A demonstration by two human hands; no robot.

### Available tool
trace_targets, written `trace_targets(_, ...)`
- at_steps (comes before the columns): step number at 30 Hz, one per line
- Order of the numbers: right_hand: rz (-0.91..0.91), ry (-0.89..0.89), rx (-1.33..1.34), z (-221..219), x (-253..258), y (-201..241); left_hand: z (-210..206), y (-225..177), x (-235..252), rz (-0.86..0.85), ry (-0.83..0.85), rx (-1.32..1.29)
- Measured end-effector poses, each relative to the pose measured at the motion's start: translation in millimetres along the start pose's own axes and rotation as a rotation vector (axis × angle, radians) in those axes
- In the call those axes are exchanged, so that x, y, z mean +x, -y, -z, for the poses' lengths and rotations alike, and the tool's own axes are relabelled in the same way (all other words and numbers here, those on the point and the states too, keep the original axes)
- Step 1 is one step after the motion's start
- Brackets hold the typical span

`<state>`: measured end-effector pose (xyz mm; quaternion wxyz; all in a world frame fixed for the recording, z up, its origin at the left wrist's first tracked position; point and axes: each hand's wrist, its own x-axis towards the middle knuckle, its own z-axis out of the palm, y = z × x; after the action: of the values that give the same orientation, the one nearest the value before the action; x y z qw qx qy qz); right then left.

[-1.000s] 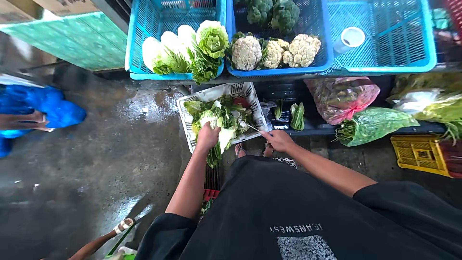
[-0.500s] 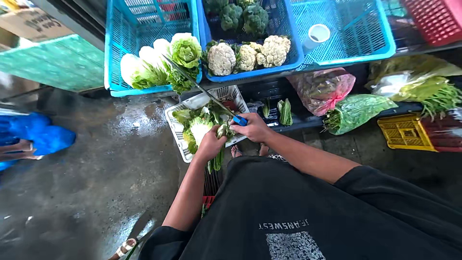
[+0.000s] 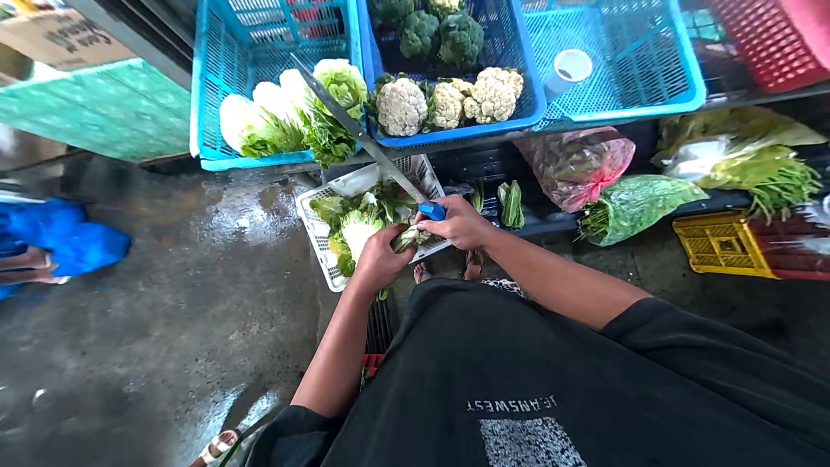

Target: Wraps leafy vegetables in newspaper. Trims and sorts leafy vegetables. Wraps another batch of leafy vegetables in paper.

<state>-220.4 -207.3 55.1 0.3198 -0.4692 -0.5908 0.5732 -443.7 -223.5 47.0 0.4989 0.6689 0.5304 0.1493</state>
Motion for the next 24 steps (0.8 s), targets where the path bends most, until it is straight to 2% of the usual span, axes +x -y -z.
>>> trace_targets(4,0.013,-0.03,-0.044,-3,0,2,0,1,-4,0.022,-0.111,-0.021)
trace_targets(9,-0.014,-0.039,-0.051,-4,3,5,2,5,-8,-0.042,-0.136,-0.075)
trace_targets(14,-0.03,-0.059,-0.051,-9,3,5,3,0,-8,0.077,-0.134,-0.008)
trace_targets(21,-0.097,-0.116,-0.156,-20,2,0,-1,-28,-9,0.213,-0.116,0.265)
trace_targets(24,-0.101,-0.117,-0.169,-21,3,1,-2,-25,-10,0.243,-0.094,0.173)
